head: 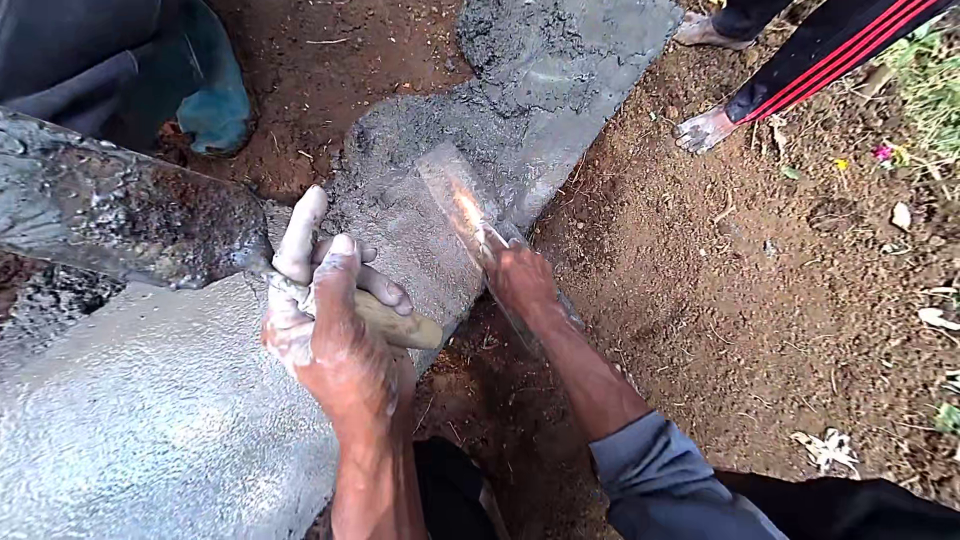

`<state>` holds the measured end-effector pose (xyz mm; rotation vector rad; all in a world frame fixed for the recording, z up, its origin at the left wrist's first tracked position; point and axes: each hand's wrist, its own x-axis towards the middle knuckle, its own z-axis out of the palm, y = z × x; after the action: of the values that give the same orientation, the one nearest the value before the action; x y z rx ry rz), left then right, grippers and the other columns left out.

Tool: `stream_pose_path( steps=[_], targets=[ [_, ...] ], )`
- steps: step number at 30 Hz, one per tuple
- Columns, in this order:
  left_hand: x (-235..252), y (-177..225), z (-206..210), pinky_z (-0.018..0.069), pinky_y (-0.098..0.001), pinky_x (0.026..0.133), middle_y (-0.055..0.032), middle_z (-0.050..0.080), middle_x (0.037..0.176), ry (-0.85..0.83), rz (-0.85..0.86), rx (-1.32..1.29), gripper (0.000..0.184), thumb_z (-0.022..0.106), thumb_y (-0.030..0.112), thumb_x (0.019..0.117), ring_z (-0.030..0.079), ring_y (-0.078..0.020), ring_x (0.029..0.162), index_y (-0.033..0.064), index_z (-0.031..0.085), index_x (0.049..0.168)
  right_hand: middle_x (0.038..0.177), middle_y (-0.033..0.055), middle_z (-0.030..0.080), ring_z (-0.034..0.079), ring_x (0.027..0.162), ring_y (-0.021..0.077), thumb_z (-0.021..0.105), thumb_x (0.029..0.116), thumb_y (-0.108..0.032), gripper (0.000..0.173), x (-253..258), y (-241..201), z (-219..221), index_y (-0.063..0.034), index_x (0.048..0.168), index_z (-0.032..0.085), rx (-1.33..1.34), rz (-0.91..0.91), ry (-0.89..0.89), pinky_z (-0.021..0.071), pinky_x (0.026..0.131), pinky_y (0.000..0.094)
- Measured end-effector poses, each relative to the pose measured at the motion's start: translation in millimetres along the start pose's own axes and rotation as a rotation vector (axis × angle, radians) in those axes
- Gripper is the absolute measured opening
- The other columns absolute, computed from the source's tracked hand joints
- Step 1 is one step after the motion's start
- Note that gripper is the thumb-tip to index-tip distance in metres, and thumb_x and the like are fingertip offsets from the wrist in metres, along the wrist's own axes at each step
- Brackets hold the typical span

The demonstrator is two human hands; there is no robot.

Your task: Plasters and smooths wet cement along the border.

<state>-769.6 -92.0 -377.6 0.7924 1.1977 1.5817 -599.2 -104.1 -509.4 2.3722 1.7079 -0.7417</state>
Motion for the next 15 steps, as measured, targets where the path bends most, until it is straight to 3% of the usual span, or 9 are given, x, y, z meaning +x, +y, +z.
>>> stream_pose_path(
  steps=[4,10,15],
  targets=[
    [5.7,-5.2,6.9,0.0509,-0.0221,0.041,-0.0019,0.064,0.081,0.001,-0.04,-0.008,0.036,0.046,0.006,0.1042,0.055,-0.009,0.047,0.0041,0.056,0.139,0.118,0.0247,0.068,0.07,0.099,0.0436,0.042,0.1106,-0.038,0.047,-10.5,5.8,-7.9,-0.0277,0.157,0.046,0.03,0.043,-0.056,0.0552,0.082,0.0594],
    [5.2,-7.8,8.7,0.0506,-0.0215,0.04,-0.0017,0.064,0.08,-0.042,-0.061,-0.011,0.036,0.043,0.007,0.1056,0.055,-0.0081,0.046,0.0036,0.055,0.139,0.118,0.0239,0.069,0.07,0.099,0.0437,0.04,0.1107,-0.04,0.046,-0.5,17.3,-12.3,-0.0253,0.154,0.051,0.082,0.11,0.026,0.0552,0.082,0.0611],
    [3.4,-6.1,9.0,0.0498,-0.0208,0.04,-0.0023,0.064,0.081,-0.037,-0.096,-0.021,0.036,0.04,0.005,0.106,0.055,-0.0082,0.046,0.0037,0.054,0.14,0.117,0.024,0.069,0.07,0.101,0.0435,0.038,0.1106,-0.043,0.048,19.5,40.3,-19.7,-0.0295,0.156,0.047,0.067,0.141,0.051,0.0554,0.083,0.0612]
  ],
)
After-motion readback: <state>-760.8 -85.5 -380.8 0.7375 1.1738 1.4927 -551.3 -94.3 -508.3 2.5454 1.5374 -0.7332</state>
